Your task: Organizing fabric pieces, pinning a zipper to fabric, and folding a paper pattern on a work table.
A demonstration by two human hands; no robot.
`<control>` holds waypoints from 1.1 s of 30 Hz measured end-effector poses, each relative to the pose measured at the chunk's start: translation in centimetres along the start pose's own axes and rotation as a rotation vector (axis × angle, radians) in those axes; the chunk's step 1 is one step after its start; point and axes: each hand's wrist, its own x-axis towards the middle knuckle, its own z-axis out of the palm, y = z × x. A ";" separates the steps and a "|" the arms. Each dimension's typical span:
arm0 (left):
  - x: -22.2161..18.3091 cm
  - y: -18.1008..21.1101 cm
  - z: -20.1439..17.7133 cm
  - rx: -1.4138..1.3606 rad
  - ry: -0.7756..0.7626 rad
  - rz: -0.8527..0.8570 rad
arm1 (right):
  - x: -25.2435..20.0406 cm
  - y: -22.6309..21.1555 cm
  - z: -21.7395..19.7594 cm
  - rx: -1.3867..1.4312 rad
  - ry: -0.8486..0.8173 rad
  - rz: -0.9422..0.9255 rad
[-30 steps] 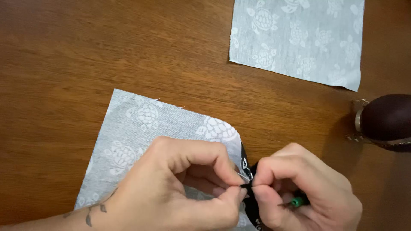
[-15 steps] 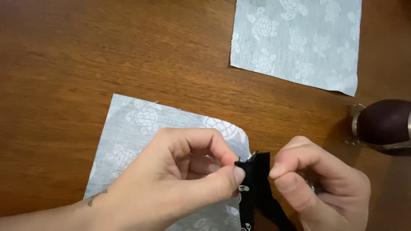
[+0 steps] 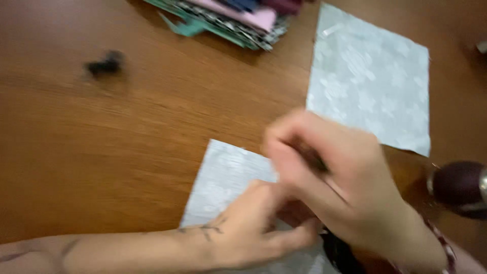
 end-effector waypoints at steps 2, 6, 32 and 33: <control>-0.5 0.2 -0.3 -0.002 0.018 0.057 | 4.4 -1.1 1.8 -0.024 -0.013 -0.209; -0.8 0.6 -0.2 0.004 0.057 0.018 | 12.1 -2.1 5.8 -0.192 -0.058 -0.513; 0.1 -0.8 0.4 -0.350 0.078 -0.034 | 5.4 -1.8 -1.2 -0.105 0.057 0.061; 0.2 -1.0 0.4 -0.517 0.107 -0.044 | 3.3 -1.2 -2.0 -0.041 0.129 0.296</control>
